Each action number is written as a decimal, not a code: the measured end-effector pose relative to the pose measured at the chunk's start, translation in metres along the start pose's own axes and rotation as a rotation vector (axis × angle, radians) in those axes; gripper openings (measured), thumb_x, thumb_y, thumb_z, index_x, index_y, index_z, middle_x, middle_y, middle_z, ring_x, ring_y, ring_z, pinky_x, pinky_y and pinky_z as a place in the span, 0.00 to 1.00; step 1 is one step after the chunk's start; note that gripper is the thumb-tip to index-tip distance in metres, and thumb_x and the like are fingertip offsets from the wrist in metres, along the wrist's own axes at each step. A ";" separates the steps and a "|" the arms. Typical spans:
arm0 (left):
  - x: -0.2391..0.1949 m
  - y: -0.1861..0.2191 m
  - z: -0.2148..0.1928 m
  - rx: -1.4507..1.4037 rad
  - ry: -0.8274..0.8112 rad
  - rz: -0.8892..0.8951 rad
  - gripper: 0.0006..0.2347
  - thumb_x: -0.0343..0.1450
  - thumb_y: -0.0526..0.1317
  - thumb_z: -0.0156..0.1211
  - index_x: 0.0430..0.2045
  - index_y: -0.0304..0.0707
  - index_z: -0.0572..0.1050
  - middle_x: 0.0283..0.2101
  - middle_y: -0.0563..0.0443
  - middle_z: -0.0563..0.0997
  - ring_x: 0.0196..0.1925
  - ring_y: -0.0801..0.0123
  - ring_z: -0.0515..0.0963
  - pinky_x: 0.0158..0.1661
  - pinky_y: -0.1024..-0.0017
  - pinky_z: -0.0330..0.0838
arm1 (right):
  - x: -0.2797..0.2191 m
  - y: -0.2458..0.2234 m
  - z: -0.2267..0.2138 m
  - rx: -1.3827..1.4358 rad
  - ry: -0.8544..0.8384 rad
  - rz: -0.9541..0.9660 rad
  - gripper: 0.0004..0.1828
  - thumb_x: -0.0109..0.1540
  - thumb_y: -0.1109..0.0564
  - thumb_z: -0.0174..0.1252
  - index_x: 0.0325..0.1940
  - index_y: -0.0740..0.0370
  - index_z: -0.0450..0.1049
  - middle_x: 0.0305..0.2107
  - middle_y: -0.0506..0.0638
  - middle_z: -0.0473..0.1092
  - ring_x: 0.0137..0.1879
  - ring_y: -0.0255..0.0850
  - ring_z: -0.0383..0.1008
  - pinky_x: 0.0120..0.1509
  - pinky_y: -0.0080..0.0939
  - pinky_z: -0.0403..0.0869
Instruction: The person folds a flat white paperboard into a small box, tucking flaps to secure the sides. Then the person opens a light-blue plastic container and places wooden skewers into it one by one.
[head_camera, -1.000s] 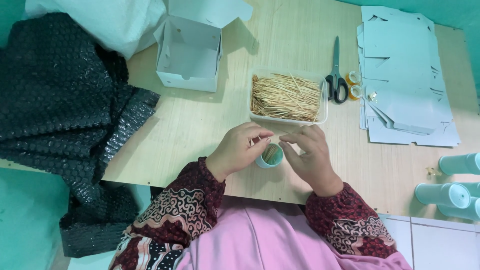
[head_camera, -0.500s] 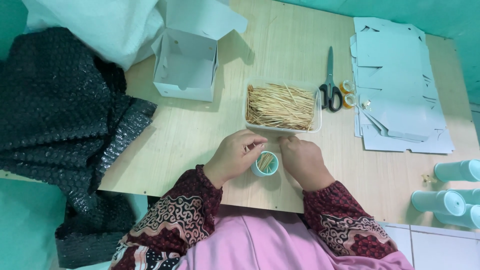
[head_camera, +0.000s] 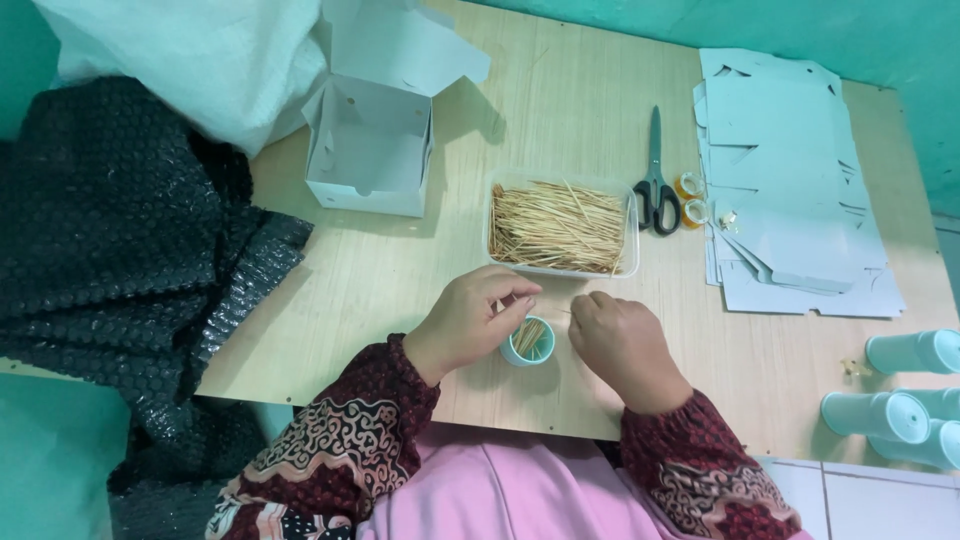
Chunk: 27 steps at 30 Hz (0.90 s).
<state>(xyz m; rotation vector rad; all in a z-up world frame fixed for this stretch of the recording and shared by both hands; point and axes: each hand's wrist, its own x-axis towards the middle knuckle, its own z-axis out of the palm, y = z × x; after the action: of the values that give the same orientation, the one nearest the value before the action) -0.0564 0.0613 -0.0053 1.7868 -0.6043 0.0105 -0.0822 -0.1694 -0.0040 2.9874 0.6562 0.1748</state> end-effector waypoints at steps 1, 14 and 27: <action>0.004 0.002 -0.002 0.004 0.008 0.003 0.07 0.72 0.36 0.60 0.39 0.37 0.82 0.35 0.45 0.83 0.36 0.62 0.82 0.34 0.71 0.77 | -0.004 0.000 -0.007 -0.002 0.005 -0.007 0.12 0.64 0.58 0.56 0.26 0.59 0.78 0.13 0.45 0.69 0.18 0.37 0.72 0.24 0.31 0.71; 0.092 -0.015 0.006 0.116 0.203 0.256 0.03 0.72 0.36 0.59 0.32 0.40 0.80 0.31 0.51 0.79 0.36 0.62 0.81 0.36 0.71 0.76 | 0.062 0.056 -0.028 0.121 0.261 0.082 0.07 0.63 0.57 0.62 0.37 0.61 0.83 0.19 0.50 0.71 0.27 0.44 0.76 0.32 0.39 0.76; 0.088 -0.056 0.025 0.746 0.222 0.519 0.04 0.69 0.40 0.60 0.26 0.43 0.79 0.33 0.54 0.74 0.45 0.62 0.77 0.39 0.67 0.71 | 0.095 0.072 0.014 0.126 0.315 -0.057 0.11 0.61 0.49 0.66 0.35 0.58 0.83 0.19 0.49 0.65 0.29 0.46 0.72 0.31 0.44 0.70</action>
<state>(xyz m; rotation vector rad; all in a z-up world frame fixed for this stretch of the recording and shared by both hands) 0.0350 0.0142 -0.0359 2.2314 -0.9639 0.8770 0.0346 -0.1953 -0.0012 3.0843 0.8078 0.6323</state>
